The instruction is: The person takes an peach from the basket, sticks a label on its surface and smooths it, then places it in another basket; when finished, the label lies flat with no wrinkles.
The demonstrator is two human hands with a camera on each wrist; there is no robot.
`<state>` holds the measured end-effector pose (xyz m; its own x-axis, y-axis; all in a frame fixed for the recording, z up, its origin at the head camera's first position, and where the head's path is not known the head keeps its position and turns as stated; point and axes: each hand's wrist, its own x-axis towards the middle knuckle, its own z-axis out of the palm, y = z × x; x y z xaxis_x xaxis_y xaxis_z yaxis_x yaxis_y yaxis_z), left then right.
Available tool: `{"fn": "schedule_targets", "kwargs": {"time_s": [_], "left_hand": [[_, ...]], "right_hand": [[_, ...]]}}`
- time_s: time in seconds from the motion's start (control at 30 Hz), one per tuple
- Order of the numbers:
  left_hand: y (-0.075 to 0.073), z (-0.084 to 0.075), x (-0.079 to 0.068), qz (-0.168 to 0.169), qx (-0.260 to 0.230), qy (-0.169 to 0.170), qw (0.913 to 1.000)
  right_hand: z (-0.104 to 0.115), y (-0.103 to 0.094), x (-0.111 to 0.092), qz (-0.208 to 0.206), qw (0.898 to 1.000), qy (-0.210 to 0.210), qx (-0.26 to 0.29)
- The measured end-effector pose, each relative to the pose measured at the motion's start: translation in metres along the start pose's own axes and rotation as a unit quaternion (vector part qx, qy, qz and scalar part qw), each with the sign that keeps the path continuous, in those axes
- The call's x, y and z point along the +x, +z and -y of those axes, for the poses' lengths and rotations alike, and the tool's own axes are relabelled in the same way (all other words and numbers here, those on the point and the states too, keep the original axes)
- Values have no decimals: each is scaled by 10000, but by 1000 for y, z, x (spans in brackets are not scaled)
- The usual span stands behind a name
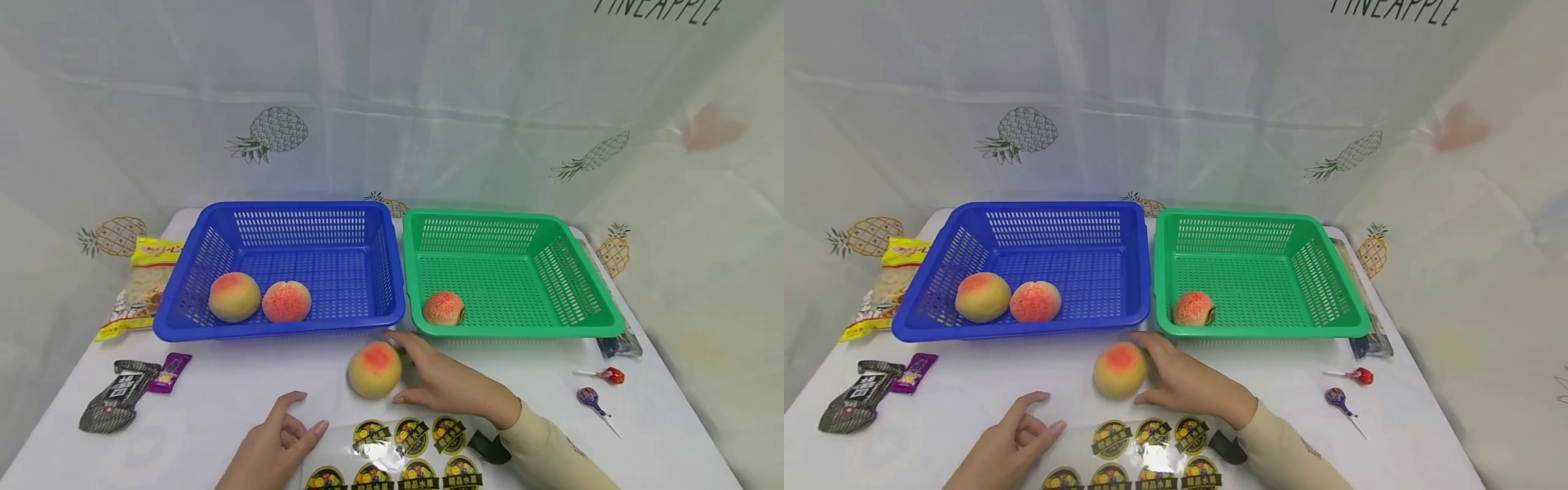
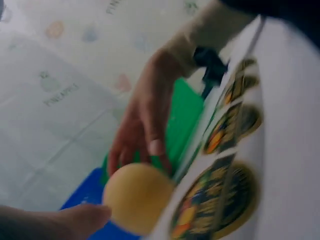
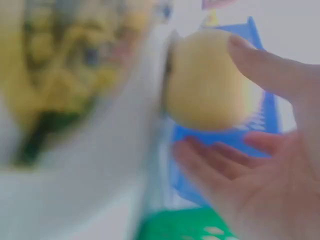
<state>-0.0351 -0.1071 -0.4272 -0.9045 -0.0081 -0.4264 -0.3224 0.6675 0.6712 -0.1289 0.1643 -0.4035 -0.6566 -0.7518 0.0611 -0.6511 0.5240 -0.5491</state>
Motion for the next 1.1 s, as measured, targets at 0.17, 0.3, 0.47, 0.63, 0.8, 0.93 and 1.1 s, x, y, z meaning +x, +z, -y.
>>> {"fn": "schedule_targets", "kwargs": {"time_s": [0.17, 0.3, 0.47, 0.63, 0.8, 0.93, 1.1], "left_hand": [[12, 8, 0, 550, -2125, 14, 9756], [10, 9, -2, 1149, -3723, 229, 9207], [9, -2, -4, 1178, -5172, 711, 8447], [11, -18, -1, 1140, -5693, 1080, 8070], [15, -27, -2, 1394, -5781, 633, 8015], [23, -30, -2, 1329, -5860, 302, 7987], [27, -30, -3, 1291, -5754, 231, 8073]], "right_hand": [[15, -14, -21, 168, 9973, 623, -342], [25, -18, -34, 424, 9952, 802, -360], [29, -15, -38, 661, 9943, 666, -499], [27, -10, -35, 569, 9960, 614, -314], [28, -7, -34, 473, 9972, 572, -55], [32, -3, -37, 591, 9972, 423, 174], [40, 0, -38, 425, 9988, 116, -219]]}}
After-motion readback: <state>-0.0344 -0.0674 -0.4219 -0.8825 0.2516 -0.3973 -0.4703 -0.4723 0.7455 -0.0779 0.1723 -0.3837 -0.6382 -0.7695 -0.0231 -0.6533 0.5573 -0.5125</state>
